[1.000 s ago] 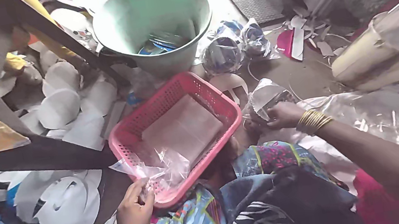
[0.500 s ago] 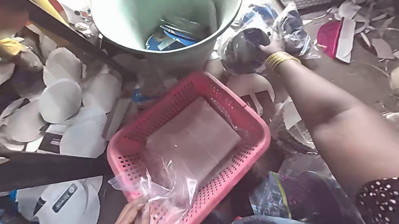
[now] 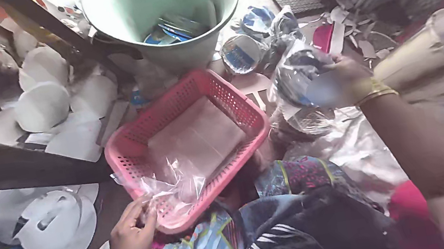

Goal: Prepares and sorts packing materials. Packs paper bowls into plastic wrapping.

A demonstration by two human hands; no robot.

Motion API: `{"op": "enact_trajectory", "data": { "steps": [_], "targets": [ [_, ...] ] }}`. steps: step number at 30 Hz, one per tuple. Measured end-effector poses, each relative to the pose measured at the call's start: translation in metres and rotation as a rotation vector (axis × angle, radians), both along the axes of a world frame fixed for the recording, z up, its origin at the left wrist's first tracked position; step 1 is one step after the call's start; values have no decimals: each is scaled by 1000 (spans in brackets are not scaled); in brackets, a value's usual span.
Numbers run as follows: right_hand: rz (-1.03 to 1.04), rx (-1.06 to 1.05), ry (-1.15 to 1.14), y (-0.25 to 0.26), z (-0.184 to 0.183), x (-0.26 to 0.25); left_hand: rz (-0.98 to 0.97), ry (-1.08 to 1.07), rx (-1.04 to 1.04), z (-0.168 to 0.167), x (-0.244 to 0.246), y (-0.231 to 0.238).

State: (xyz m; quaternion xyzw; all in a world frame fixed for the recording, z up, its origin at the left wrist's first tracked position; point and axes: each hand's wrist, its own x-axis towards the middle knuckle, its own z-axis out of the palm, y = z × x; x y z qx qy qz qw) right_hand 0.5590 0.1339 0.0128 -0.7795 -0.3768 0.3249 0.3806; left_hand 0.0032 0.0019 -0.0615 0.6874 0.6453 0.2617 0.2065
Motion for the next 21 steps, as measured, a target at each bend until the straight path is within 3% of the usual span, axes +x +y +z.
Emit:
{"op": "enact_trajectory", "data": {
  "steps": [5, 9, 12, 14, 17, 21],
  "targets": [
    [109, -138, -153, -48, -41, 11, -9, 20, 34, 2, 3, -5],
    [184, -169, -621, -49, -48, 6, -1, 22, 19, 5, 5, -9],
    [294, -30, -879, -49, -41, -19, 6, 24, 23, 4, 6, -7],
    [378, -18, -894, -49, -55, -33, 5, 26, 19, 2, 5, -6],
    [463, -230, -865, -52, -79, -46, -3, 29, 4, 1, 3, -5],
    [490, -312, -806, -48, -85, -51, 0, 44, -2, 1, 4, -4]
  ]
}}
